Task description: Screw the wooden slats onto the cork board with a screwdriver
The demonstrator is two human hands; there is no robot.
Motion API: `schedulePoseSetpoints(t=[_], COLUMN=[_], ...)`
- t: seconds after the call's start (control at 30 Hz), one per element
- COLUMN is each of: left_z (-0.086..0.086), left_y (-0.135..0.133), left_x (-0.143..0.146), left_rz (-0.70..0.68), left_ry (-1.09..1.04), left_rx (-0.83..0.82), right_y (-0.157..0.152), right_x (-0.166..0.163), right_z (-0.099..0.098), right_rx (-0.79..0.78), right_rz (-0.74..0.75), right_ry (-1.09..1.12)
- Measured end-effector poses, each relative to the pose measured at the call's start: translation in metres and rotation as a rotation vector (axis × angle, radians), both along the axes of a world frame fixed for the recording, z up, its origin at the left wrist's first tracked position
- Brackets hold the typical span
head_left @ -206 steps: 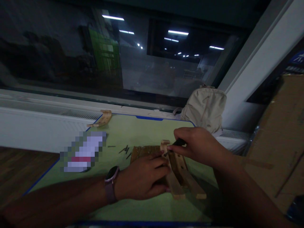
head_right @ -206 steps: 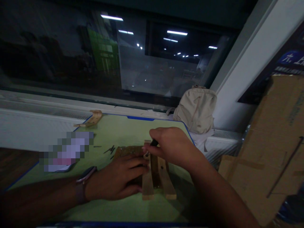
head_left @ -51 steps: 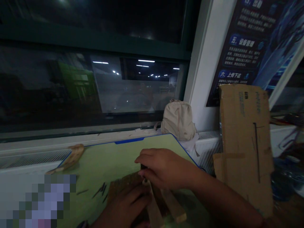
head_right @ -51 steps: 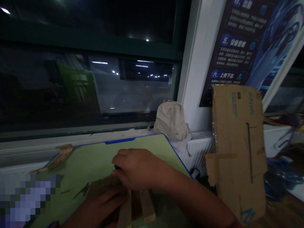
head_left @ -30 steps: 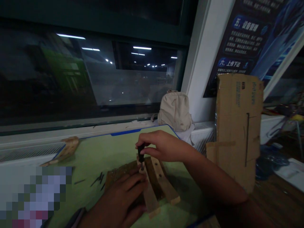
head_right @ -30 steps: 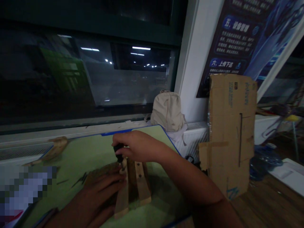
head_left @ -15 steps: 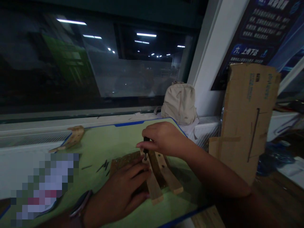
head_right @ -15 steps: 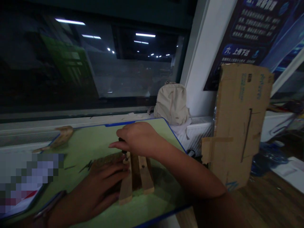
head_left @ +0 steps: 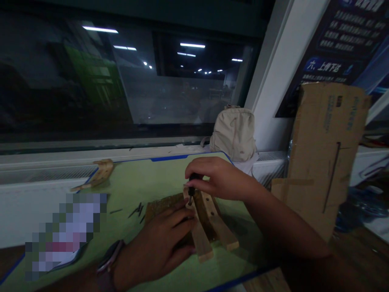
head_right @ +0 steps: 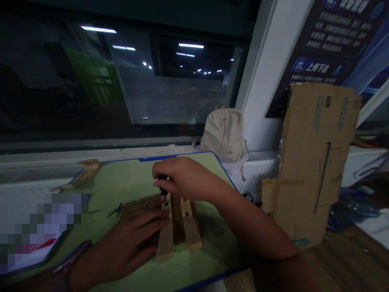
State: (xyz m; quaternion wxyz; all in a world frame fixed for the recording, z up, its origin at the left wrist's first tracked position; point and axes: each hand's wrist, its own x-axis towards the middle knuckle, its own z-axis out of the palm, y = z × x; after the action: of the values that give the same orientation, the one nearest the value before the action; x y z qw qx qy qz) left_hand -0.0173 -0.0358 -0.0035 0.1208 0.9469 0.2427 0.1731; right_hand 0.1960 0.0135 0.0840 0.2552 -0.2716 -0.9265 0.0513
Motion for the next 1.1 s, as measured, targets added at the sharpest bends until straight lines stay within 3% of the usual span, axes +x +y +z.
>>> schedulePoseSetpoints(t=[0.17, 0.3, 0.5, 0.7, 0.93, 1.1], left_z=[-0.004, -0.004, -0.005, -0.007, -0.004, -0.004], left_y=[0.002, 0.003, 0.003, 0.002, 0.002, 0.003], left_x=[0.0, 0.0, 0.0, -0.001, 0.0, 0.001], left_rz=[-0.026, -0.037, -0.019, -0.029, -0.06, -0.051], left_ry=[-0.013, 0.001, 0.022, 0.002, -0.018, -0.032], left_rx=[0.015, -0.003, -0.02, -0.001, 0.02, 0.019], right_y=[0.003, -0.005, -0.014, -0.006, -0.01, -0.009], right_x=[-0.003, -0.002, 0.0, -0.008, 0.003, 0.006], right_z=[-0.004, 0.002, 0.006, -0.002, 0.004, 0.005], right_rx=[0.106, 0.18, 0.048, -0.011, -0.214, -0.199], right_rz=[-0.249, -0.289, -0.132, -0.103, 0.077, 0.036], right_ry=[-0.103, -0.187, -0.31, -0.281, -0.217, -0.209])
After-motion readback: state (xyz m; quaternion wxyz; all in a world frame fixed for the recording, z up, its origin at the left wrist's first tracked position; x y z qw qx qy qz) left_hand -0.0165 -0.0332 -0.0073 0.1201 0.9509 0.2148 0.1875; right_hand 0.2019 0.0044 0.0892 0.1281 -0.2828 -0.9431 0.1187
